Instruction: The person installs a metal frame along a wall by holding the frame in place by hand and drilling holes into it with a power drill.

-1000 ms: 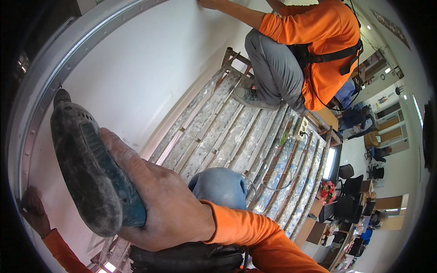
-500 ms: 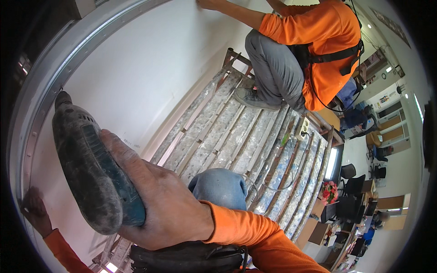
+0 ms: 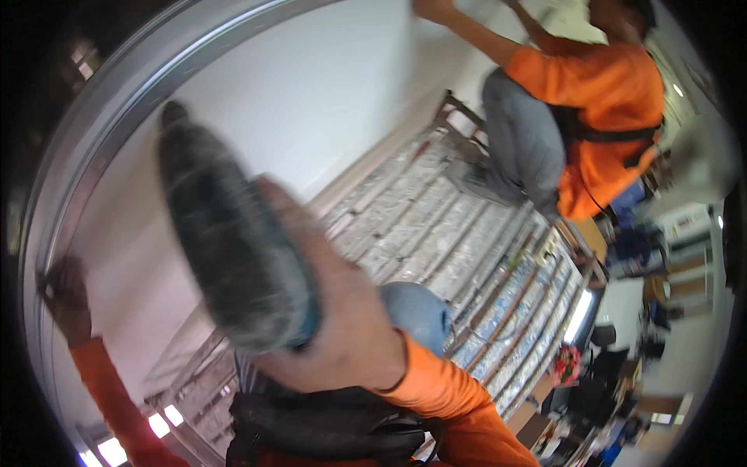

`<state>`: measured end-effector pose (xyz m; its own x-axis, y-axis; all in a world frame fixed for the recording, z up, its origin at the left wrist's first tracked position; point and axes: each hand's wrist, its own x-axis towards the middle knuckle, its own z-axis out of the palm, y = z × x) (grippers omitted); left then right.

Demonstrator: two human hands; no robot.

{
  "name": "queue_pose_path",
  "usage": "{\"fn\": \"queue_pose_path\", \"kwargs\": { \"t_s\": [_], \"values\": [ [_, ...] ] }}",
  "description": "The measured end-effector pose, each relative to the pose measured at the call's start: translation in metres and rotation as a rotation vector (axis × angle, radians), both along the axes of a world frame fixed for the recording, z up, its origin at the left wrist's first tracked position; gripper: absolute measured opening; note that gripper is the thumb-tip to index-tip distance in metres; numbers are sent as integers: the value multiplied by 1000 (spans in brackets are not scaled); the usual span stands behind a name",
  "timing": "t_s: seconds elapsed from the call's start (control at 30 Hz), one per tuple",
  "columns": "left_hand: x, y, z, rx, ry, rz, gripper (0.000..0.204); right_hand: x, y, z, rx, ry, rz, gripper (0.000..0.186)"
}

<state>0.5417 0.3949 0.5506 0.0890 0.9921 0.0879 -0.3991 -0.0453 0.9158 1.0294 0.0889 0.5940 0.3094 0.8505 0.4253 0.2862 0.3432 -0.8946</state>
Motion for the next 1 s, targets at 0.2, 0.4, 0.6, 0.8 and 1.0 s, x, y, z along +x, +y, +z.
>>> {"fn": "queue_pose_path", "kwargs": {
  "t_s": [0.2,0.4,0.6,0.8,1.0],
  "values": [
    [80,-32,41,-68,-100,-415,48,6,-1,-7,78,-89,-44,91],
    [125,-65,53,-85,-21,125,49,-4,-6,-3,-205,109,-86,85],
    [128,-67,52,-123,18,182,50,-2,-4,-6,-182,161,-99,82],
    [122,-63,52,-131,-6,129,52,3,-3,-8,-38,8,-119,40],
    [108,-56,44,-102,39,129,71,0,-8,-5,-111,30,-143,41]
  ]
}}
